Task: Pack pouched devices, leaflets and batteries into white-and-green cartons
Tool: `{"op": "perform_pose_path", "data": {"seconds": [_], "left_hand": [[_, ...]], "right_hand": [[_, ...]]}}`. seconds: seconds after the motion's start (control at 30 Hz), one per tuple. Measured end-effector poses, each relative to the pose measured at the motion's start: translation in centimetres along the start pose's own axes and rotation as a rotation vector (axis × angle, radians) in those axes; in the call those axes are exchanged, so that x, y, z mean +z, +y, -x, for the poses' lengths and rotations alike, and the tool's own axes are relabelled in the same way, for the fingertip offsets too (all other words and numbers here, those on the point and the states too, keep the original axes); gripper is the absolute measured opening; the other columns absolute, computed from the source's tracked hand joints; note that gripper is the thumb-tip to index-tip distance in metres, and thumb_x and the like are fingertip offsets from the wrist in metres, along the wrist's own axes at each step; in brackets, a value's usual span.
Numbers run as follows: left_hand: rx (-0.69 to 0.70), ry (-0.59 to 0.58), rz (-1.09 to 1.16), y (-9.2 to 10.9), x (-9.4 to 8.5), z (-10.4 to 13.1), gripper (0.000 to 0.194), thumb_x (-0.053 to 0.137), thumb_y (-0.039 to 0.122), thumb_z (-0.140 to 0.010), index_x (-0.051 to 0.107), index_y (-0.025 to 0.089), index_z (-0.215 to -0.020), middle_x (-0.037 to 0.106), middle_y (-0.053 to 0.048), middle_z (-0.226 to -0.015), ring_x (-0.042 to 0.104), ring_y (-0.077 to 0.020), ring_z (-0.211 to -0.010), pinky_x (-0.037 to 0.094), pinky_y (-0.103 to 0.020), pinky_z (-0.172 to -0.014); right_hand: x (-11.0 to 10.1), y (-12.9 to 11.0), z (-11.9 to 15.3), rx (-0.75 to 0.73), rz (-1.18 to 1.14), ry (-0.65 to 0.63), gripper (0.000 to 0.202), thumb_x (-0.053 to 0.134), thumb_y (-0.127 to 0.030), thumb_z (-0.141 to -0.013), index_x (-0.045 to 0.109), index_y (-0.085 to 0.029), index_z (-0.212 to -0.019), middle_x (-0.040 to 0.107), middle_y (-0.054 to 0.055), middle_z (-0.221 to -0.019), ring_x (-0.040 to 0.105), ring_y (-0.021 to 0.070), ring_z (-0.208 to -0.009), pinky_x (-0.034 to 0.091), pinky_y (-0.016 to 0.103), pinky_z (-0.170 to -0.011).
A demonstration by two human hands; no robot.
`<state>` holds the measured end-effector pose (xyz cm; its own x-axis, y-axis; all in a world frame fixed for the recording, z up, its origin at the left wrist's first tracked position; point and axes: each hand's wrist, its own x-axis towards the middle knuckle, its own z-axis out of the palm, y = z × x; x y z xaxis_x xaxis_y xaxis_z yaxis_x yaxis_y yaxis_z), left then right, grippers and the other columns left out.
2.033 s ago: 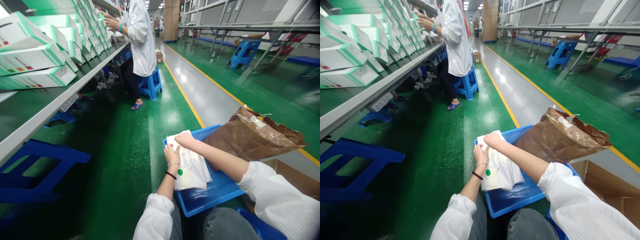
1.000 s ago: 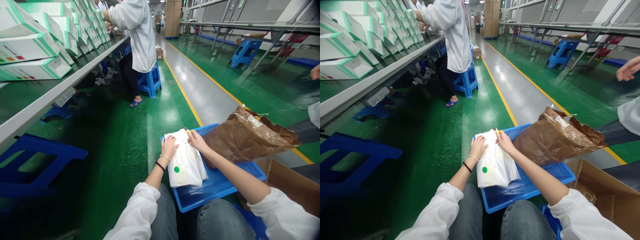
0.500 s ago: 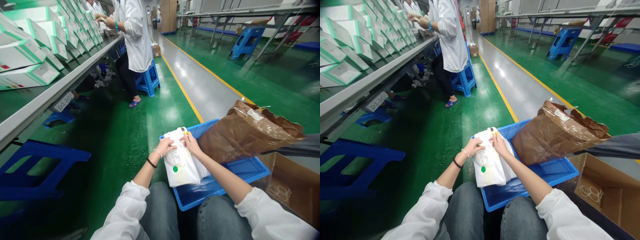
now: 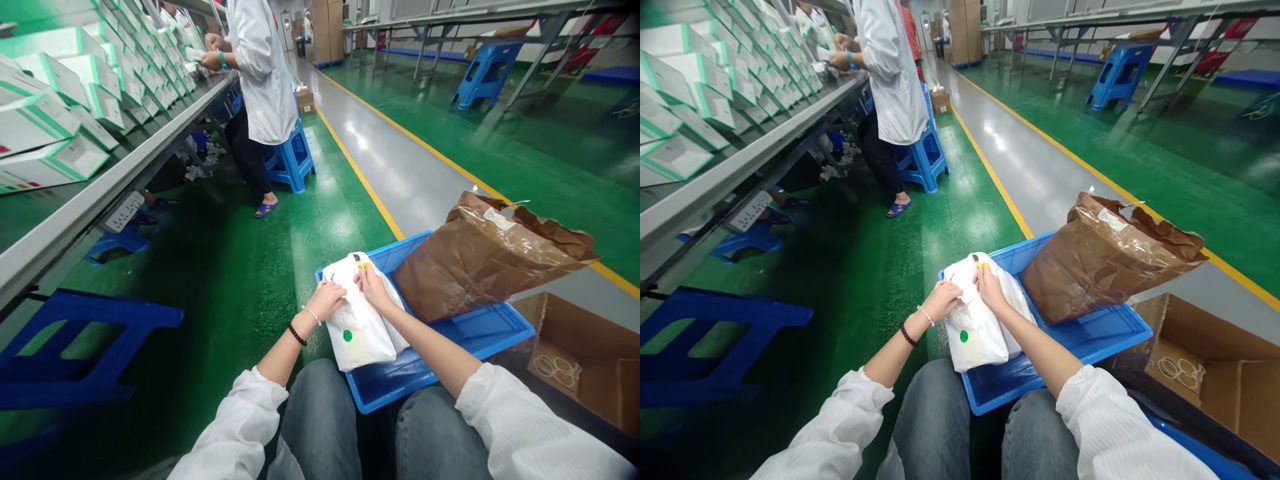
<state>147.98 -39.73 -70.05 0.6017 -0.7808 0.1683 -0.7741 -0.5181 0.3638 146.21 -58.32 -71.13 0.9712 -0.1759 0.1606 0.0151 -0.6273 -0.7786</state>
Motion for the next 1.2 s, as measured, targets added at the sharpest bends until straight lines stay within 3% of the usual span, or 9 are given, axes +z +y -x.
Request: {"op": "perform_pose_path", "data": {"seconds": [0.13,0.3,0.43,0.67,0.8,0.93,1.07,1.13,1.2], "left_hand": [[-0.063,0.015,0.042,0.2,0.0,-0.2,0.014,0.057,0.029,-0.090,0.063,0.018,-0.086,0.065,-0.004,-0.089,0.058,-0.0220,-0.094,0.038,-0.039,-0.090],[-0.146,0.037,0.141,0.0,0.7,-1.6,0.023,0.063,0.037,-0.087,0.061,0.015,-0.080,0.063,-0.002,-0.086,0.058,-0.0176,-0.084,0.046,-0.035,-0.081],[-0.168,0.070,0.226,-0.7,1.4,-1.7,0.024,0.062,0.036,-0.088,0.059,0.015,-0.078,0.060,-0.001,-0.084,0.057,-0.0154,-0.079,0.047,-0.033,-0.076],[-0.155,0.114,0.328,-1.1,1.4,-1.1,0.024,0.063,0.035,-0.087,0.057,0.015,-0.076,0.058,0.000,-0.081,0.055,-0.0138,-0.073,0.046,-0.030,-0.071],[-0.113,0.089,0.363,-2.3,0.2,0.6,0.024,0.062,0.034,-0.087,0.056,0.015,-0.073,0.058,0.000,-0.079,0.054,-0.0133,-0.072,0.044,-0.027,-0.068],[-0.048,0.014,0.330,-3.2,-2.2,2.1,0.029,0.062,0.042,-0.084,0.060,0.017,-0.068,0.062,0.000,-0.078,0.056,-0.0162,-0.078,0.043,-0.027,-0.073],[0.018,-0.051,0.191,-0.5,-3.1,2.0,0.038,0.077,0.052,-0.067,0.060,0.019,-0.055,0.061,-0.003,-0.064,0.058,-0.0263,-0.087,0.035,-0.042,-0.093],[0.070,-0.070,0.122,1.7,-2.5,1.8,0.036,0.088,0.039,-0.055,0.057,0.020,-0.051,0.064,-0.005,-0.067,0.056,-0.0314,-0.096,0.024,-0.050,-0.103],[0.136,-0.088,0.078,3.2,-1.6,1.9,0.031,0.089,0.021,-0.051,0.058,0.021,-0.051,0.067,-0.006,-0.078,0.054,-0.0318,-0.104,0.016,-0.050,-0.109]], "right_hand": [[-2.4,-1.2,0.4,0.035,0.142,-0.017,0.036,0.019,-0.037,-0.100,0.048,-0.018,-0.091,0.067,0.004,-0.081,0.059,0.0137,-0.061,0.045,0.025,-0.059],[-6.2,-2.9,5.4,0.030,0.432,-0.083,0.027,0.036,-0.032,-0.096,0.056,-0.016,-0.089,0.067,0.011,-0.083,0.064,0.0219,-0.078,0.041,0.028,-0.068],[-5.7,-4.5,8.4,0.042,0.658,-0.228,0.023,0.040,-0.023,-0.095,0.060,-0.013,-0.087,0.067,0.014,-0.078,0.065,0.0253,-0.074,0.039,0.029,-0.064],[-3.7,-6.3,8.5,0.063,0.878,-0.366,0.025,0.037,-0.019,-0.097,0.061,-0.012,-0.096,0.069,0.018,-0.091,0.068,0.0278,-0.085,0.042,0.030,-0.068],[-4.6,-5.8,10.9,0.097,0.931,-0.400,0.026,0.035,-0.019,-0.097,0.060,-0.012,-0.101,0.069,0.018,-0.090,0.069,0.0273,-0.083,0.042,0.030,-0.066],[-5.9,-5.0,13.5,0.130,0.940,-0.412,0.024,0.037,-0.018,-0.097,0.059,-0.013,-0.104,0.070,0.017,-0.084,0.069,0.0281,-0.077,0.039,0.029,-0.061],[-7.2,-4.7,14.4,0.133,0.896,-0.385,0.026,0.034,-0.024,-0.099,0.058,-0.015,-0.095,0.069,0.014,-0.083,0.068,0.0259,-0.075,0.032,0.027,-0.058],[-7.6,-4.8,14.6,0.122,0.857,-0.370,0.027,0.033,-0.026,-0.099,0.057,-0.016,-0.092,0.069,0.012,-0.083,0.067,0.0236,-0.077,0.029,0.026,-0.057],[-7.6,-5.1,14.9,0.106,0.809,-0.391,0.026,0.036,-0.028,-0.098,0.056,-0.018,-0.086,0.068,0.010,-0.080,0.065,0.0211,-0.075,0.028,0.026,-0.057]]}}
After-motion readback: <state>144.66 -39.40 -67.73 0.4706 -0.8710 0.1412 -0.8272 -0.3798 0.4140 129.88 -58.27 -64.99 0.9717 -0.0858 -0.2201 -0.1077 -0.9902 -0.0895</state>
